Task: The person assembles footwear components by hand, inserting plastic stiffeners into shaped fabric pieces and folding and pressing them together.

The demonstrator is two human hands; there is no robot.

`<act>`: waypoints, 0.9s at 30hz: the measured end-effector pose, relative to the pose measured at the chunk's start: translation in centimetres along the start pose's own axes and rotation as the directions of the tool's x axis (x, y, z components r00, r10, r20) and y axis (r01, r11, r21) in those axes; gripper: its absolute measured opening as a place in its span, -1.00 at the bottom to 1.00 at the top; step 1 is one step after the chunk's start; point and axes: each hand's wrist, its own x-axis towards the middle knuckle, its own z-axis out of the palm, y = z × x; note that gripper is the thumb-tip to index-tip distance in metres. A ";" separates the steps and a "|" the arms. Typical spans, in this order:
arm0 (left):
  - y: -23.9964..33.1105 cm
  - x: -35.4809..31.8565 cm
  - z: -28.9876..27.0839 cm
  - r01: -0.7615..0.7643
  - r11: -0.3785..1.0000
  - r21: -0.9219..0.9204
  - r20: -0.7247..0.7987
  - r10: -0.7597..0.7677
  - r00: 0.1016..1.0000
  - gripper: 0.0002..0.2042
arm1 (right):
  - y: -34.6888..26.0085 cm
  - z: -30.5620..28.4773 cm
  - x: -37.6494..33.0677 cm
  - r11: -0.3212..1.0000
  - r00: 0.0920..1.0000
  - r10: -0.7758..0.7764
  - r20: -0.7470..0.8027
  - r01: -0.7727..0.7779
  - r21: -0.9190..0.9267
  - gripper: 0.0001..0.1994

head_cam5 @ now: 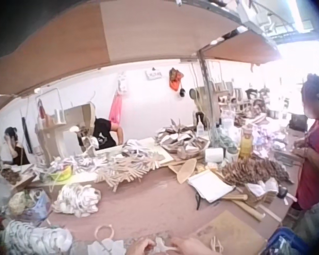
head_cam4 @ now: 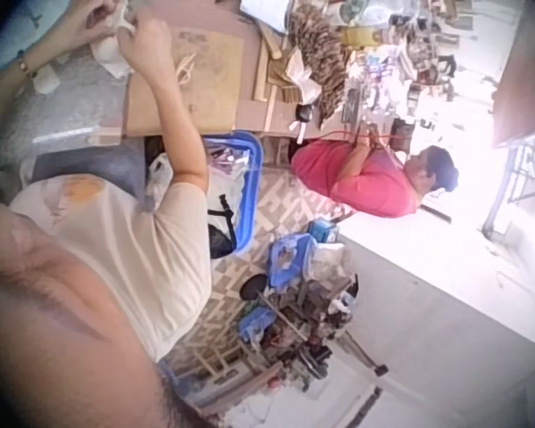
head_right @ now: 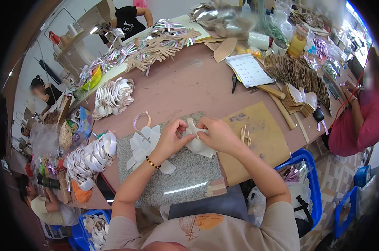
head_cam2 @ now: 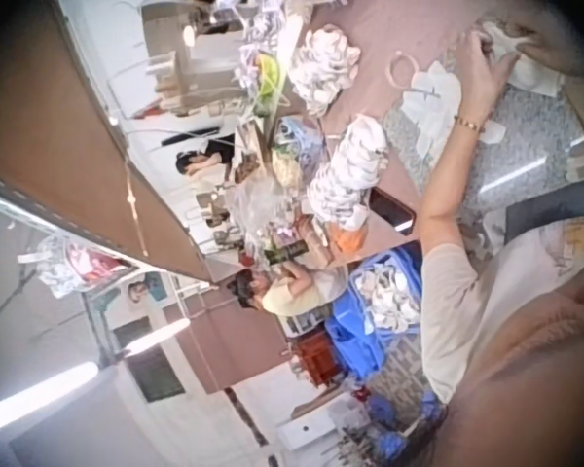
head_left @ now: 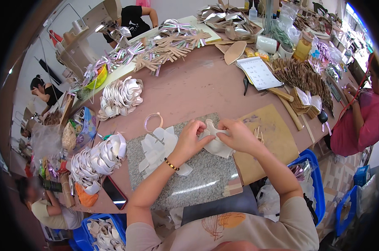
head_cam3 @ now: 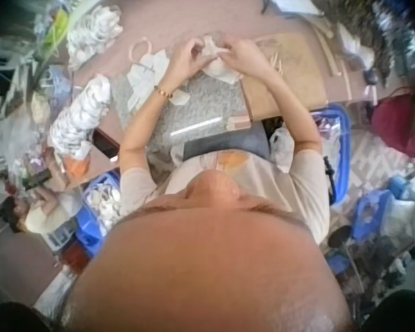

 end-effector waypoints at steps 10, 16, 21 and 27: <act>0.0 -2.6 0.1 0.327 0.857 -0.398 0.163 -0.285 0.945 -0.74 | -1.8 1.1 -1.4 0.982 0.990 -0.131 -0.049 0.122 -0.144 -0.79; 2.5 -5.0 0.1 0.091 0.946 -0.310 -0.061 -0.115 0.992 -0.76 | -1.3 1.9 -1.5 0.990 0.991 0.017 -0.132 -0.035 -0.134 -0.81; 5.7 -8.4 -0.5 -0.124 0.987 -0.098 -0.168 0.107 0.980 -0.82 | -0.4 2.2 -0.2 1.000 0.983 0.016 -0.181 -0.020 -0.023 -0.82; 9.5 -12.7 -1.4 -0.227 0.968 -0.108 -0.197 0.203 0.959 -0.78 | 5.1 -1.3 3.3 0.986 0.894 0.154 -0.422 -0.166 0.008 -0.82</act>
